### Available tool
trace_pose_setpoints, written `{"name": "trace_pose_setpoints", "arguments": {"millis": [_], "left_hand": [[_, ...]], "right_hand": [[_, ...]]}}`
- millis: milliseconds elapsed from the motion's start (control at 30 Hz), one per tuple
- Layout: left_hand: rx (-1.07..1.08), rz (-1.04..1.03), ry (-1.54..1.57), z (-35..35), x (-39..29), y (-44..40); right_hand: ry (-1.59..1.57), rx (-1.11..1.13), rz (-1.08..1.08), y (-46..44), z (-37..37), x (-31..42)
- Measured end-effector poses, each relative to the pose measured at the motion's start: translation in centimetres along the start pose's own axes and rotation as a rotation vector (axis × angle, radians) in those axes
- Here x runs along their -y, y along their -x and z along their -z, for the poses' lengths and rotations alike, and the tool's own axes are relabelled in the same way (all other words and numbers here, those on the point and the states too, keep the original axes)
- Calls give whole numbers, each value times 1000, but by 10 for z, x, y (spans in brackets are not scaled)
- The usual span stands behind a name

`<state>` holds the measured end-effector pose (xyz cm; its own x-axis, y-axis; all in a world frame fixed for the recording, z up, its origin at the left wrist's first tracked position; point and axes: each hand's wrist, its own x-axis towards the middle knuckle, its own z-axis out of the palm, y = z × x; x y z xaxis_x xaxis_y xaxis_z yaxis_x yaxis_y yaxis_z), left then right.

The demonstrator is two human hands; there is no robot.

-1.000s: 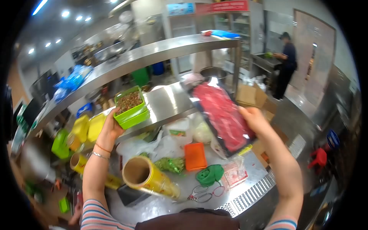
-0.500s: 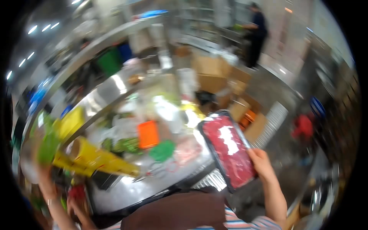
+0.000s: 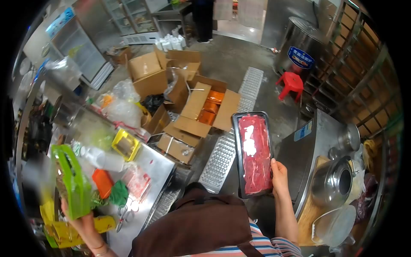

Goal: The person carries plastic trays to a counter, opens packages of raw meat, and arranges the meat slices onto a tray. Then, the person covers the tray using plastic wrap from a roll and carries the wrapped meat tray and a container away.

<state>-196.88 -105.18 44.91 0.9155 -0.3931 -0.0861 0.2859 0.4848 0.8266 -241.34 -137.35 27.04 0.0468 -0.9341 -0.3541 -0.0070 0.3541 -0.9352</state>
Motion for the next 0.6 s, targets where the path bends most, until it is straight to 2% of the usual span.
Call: {"name": "trace_pose_setpoints", "arguments": {"millis": [100, 167, 233, 300, 367, 433, 567, 600], "left_hand": [[74, 157, 40, -48, 84, -34], [363, 209, 66, -59, 136, -73], [122, 223, -50, -86, 186, -104], [154, 300, -98, -138, 230, -122], [332, 378, -132, -173, 274, -154], [374, 458, -151, -253, 303, -161], [565, 541, -202, -340, 384, -202], [614, 541, -193, -362, 413, -215]], "right_hand": [[-30, -171, 9, -51, 15, -1], [-83, -380, 24, -79, 21, 3], [-52, -404, 34, -94, 33, 15], [-28, -524, 16, -115, 40, 36], [-30, -606, -16, -134, 52, 46], [-61, -608, 9, -150, 56, 63], [-106, -636, 19, -199, 80, 55], [-164, -628, 85, -228, 80, 63]]}}
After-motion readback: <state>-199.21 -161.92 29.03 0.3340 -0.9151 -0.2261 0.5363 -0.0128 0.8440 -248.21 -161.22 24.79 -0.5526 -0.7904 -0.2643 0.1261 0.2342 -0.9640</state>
